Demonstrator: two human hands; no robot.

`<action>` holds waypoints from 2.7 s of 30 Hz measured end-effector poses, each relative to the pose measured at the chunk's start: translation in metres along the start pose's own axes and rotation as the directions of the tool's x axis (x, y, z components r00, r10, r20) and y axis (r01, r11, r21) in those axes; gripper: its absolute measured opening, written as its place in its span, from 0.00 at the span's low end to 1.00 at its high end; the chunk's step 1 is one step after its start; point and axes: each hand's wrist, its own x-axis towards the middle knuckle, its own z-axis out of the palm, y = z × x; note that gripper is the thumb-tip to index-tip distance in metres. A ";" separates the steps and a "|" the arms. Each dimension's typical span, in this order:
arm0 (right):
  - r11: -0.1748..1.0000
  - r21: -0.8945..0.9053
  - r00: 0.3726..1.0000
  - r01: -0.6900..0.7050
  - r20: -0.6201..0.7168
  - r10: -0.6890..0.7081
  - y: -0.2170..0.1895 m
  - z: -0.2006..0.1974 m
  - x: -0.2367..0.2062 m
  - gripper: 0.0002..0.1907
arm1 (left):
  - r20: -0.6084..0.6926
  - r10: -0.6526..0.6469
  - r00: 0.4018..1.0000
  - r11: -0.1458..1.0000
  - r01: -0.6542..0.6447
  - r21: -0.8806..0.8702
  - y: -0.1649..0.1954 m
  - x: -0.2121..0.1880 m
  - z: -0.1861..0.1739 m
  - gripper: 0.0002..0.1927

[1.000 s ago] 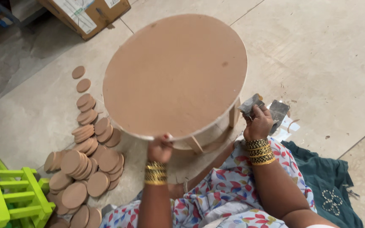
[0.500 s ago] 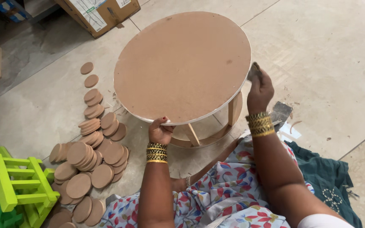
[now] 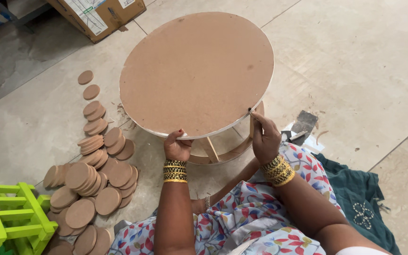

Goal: The person sits on the floor holding a round wooden tabletop on their lap and sands its edge with a piece of sandpaper, rotating the tabletop to work around the rim. They occasionally reposition the sandpaper in their hand and continue sanding the edge.

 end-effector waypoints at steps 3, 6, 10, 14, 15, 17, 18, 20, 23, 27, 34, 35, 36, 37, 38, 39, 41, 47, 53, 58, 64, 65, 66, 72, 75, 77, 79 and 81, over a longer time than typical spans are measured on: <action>0.998 0.002 0.998 -0.058 -0.021 0.059 0.015 -0.008 0.016 0.11 | -0.084 -0.018 0.996 1.000 0.019 0.013 0.002 -0.004 0.010 0.04; 0.999 0.014 0.986 -0.040 -0.162 0.041 0.053 -0.016 0.077 0.13 | -0.059 0.034 0.998 0.999 -0.032 0.026 0.002 -0.002 0.010 0.04; 0.955 0.284 0.991 -0.087 -0.078 0.113 0.104 0.004 0.156 0.11 | -0.051 0.024 0.998 0.999 -0.023 0.025 0.001 0.005 -0.001 0.03; 0.947 0.294 0.988 -0.127 -0.048 0.147 0.113 0.014 0.155 0.12 | -0.039 0.044 0.998 0.999 -0.042 0.034 -0.007 0.010 -0.012 0.04; 0.965 0.229 0.987 -0.127 -0.066 0.145 0.109 0.015 0.147 0.11 | -0.047 0.061 0.997 0.998 -0.059 0.032 -0.009 0.011 -0.013 0.04; 0.987 0.087 0.984 -0.136 -0.100 0.144 0.094 0.010 0.121 0.10 | -0.073 0.090 0.993 0.996 -0.088 0.025 -0.014 0.012 -0.014 0.04; 0.992 0.043 0.986 -0.121 -0.114 0.125 0.085 0.009 0.109 0.11 | -0.086 0.101 0.991 0.995 -0.100 0.021 -0.016 0.013 -0.014 0.04; 0.995 -0.045 0.986 -0.090 -0.142 0.083 0.065 0.006 0.086 0.12 | -0.070 0.105 0.992 0.994 -0.105 0.000 -0.018 0.012 -0.013 0.05; 0.999 0.006 0.993 -0.049 -0.106 0.050 0.035 0.003 0.052 0.12 | -0.095 0.102 0.990 0.995 -0.102 0.002 -0.019 0.010 -0.008 0.05; 0.987 -0.163 0.998 -0.014 -0.070 0.003 -0.002 0.004 0.010 0.13 | -0.078 0.094 0.992 0.995 -0.095 -0.008 -0.020 0.009 -0.001 0.05; 0.969 -0.048 0.938 0.244 0.266 -0.223 -0.036 0.033 -0.050 0.16 | -0.037 0.069 0.997 0.996 -0.071 -0.050 -0.022 0.014 -0.003 0.04; 0.963 0.025 0.900 0.268 0.350 -0.259 -0.039 0.037 -0.059 0.16 | -0.057 0.050 0.997 0.998 -0.052 -0.044 -0.021 0.015 -0.003 0.03; 0.950 0.044 0.898 0.310 0.315 -0.307 -0.040 0.038 -0.066 0.15 | -0.078 0.032 0.996 0.999 -0.035 -0.037 -0.019 0.015 -0.002 0.03; 0.936 0.064 0.895 0.347 0.276 -0.351 -0.040 0.039 -0.068 0.15 | -0.088 0.031 0.996 0.999 -0.032 -0.012 -0.016 0.014 -0.001 0.03; 0.919 0.083 0.889 0.385 0.234 -0.394 -0.038 0.036 -0.067 0.14 | -0.098 0.031 0.995 0.999 -0.029 0.014 -0.015 0.013 0.001 0.03; 0.915 0.068 0.902 0.398 0.151 -0.404 -0.034 0.032 -0.060 0.14 | -0.104 0.035 0.994 0.999 -0.032 0.036 -0.013 0.013 0.004 0.03; 0.959 -0.060 0.960 0.277 -0.020 -0.278 -0.021 0.020 -0.032 0.13 | -0.060 0.054 0.997 0.997 -0.051 0.058 -0.010 0.013 0.009 0.02; 0.993 -0.095 0.993 0.064 -0.097 -0.074 0.006 -0.005 0.032 0.17 | -0.056 0.070 0.996 0.997 -0.069 0.022 -0.019 0.010 0.014 0.03; 0.965 -0.240 0.991 0.107 -0.051 -0.122 -0.022 0.028 -0.020 0.14 | -0.016 0.070 0.997 0.998 -0.070 -0.001 -0.022 0.013 0.009 0.02; 0.971 0.204 0.992 -0.122 0.035 0.118 -0.024 0.022 -0.028 0.12 | -0.055 0.062 0.997 0.998 -0.062 0.010 -0.021 0.012 0.011 0.03; 0.425 0.741 0.849 -0.519 0.391 0.355 0.001 -0.004 0.003 0.10 | -0.046 0.058 0.997 0.997 -0.056 0.054 -0.014 0.008 0.016 0.04; 0.406 0.755 0.851 -0.515 0.396 0.344 0.004 -0.005 0.008 0.10 | -0.047 0.062 0.997 0.997 -0.059 0.055 -0.013 0.008 0.016 0.04; 0.448 0.734 0.854 -0.510 0.370 0.366 0.007 -0.005 0.011 0.10 | -0.047 0.064 0.997 0.997 -0.062 0.055 -0.013 0.008 0.016 0.03; 0.845 0.430 0.943 -0.318 0.050 0.330 0.010 0.014 0.012 0.11 | -0.054 0.069 0.996 0.996 -0.066 0.060 -0.014 0.012 0.007 0.03; 0.874 0.386 0.946 -0.295 -0.009 0.323 0.000 0.023 0.004 0.10 | -0.038 0.074 0.997 0.995 -0.071 0.075 -0.014 0.012 0.005 0.04; 0.900 0.365 0.963 -0.239 -0.027 0.267 -0.011 0.027 -0.002 0.12 | -0.049 0.082 0.995 0.994 -0.078 0.080 -0.014 0.011 0.004 0.03; 0.939 0.304 0.982 -0.160 -0.045 0.182 -0.022 0.030 -0.007 0.16 | -0.038 0.087 0.995 0.993 -0.084 0.084 -0.014 0.010 0.005 0.03; 0.968 0.240 0.994 -0.078 -0.058 0.095 -0.031 0.030 -0.008 0.21 | -0.006 0.091 0.996 0.992 -0.090 0.084 -0.014 0.009 0.007 0.04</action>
